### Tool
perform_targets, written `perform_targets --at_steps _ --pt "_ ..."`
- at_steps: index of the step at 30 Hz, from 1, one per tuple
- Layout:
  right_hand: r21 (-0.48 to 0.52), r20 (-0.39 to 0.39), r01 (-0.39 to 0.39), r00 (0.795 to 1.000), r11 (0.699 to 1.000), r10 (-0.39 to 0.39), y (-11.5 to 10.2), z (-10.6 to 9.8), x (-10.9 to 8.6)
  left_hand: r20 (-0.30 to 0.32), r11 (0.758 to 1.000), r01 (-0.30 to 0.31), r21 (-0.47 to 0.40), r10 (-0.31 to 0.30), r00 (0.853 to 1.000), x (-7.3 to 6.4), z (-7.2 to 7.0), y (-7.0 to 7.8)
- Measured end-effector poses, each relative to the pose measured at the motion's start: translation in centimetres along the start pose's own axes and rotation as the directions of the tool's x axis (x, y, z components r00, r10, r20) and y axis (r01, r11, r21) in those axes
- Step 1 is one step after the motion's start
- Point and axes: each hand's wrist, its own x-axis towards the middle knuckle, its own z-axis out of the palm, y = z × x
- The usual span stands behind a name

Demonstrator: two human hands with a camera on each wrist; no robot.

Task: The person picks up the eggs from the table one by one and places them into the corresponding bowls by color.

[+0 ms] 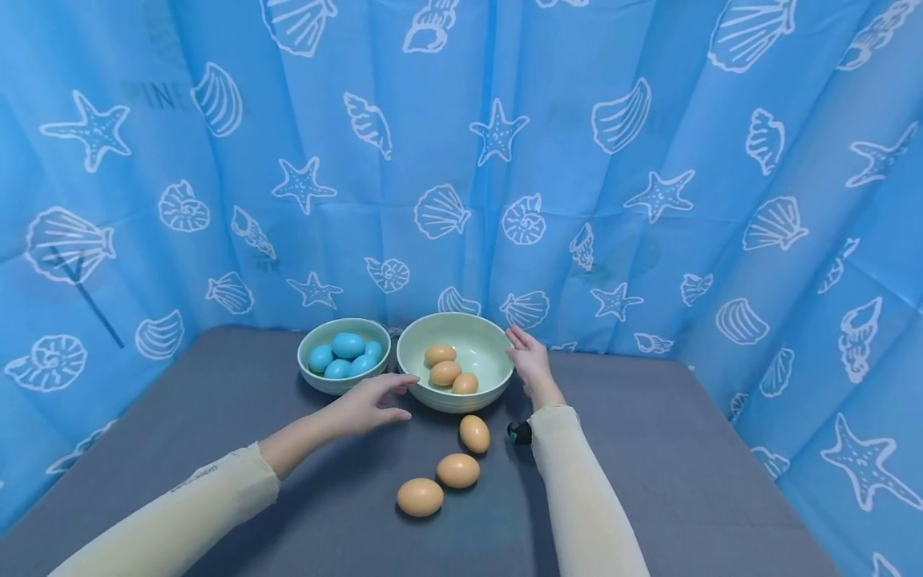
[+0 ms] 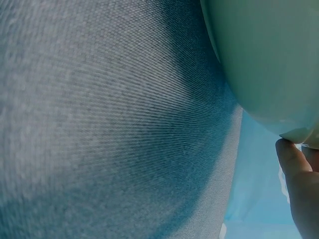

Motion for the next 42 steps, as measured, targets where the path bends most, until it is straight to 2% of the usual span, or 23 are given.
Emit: perform_targets --at_steps 5,7,9,13,16,19,24,27,30,32,35,38,42 --pt "0.014 0.001 -0.004 1.000 1.000 0.004 0.2 0.1 0.2 0.060 0.995 -0.029 -0.096 0.035 0.998 -0.9 0.5 0.2" --pt "0.017 0.005 -0.003 1.000 1.000 0.003 0.2 0.1 0.2 0.084 0.985 -0.021 -0.169 0.035 0.996 -1.2 0.7 0.2" --pt "0.016 0.002 -0.006 1.000 1.000 0.006 0.2 0.1 0.2 0.102 0.978 -0.034 -0.206 0.056 0.993 -1.6 0.9 0.3" --pt "0.015 0.004 -0.008 1.000 1.000 0.008 0.2 0.2 0.2 0.157 0.958 0.012 -0.285 0.034 0.987 -2.3 1.2 0.3" --pt "0.015 0.007 -0.009 1.000 1.000 0.009 0.2 0.2 0.2 0.213 0.937 0.096 -0.337 -0.024 0.977 -2.7 1.6 0.3" --pt "0.013 0.010 -0.012 1.000 1.000 0.012 0.2 0.2 0.2 0.276 0.920 0.178 -0.349 -0.080 0.958 -2.9 2.0 0.2" --pt "0.025 0.008 -0.018 1.000 1.000 0.018 0.3 0.1 0.2 0.365 0.906 0.273 -0.323 -0.147 0.919 -3.2 2.5 0.2" --pt "0.025 0.009 -0.017 1.000 1.000 0.017 0.4 0.1 0.2 0.419 0.877 0.337 -0.341 -0.180 0.890 -3.3 2.6 0.1" --pt "0.017 0.014 -0.015 1.000 1.000 0.015 0.3 0.2 0.2 0.478 0.833 0.401 -0.381 -0.193 0.857 -3.2 2.7 -0.2" --pt "0.012 0.016 -0.015 1.000 1.000 0.015 0.3 0.2 0.2 0.512 0.823 0.423 -0.379 -0.194 0.837 -3.0 2.8 -0.2" --pt "0.012 0.008 -0.013 1.000 1.000 0.013 0.1 0.1 0.1 0.545 0.830 0.426 -0.360 -0.183 0.818 -2.7 2.9 -0.1" --pt "0.009 0.002 -0.011 1.000 1.000 0.011 0.1 0.0 0.0 0.566 0.859 0.402 -0.317 -0.168 0.807 -2.3 3.1 0.2" --pt "-0.008 0.005 -0.014 1.000 1.000 0.014 0.1 0.0 0.0 0.576 0.901 0.354 -0.251 -0.155 0.803 -2.2 3.5 0.4"
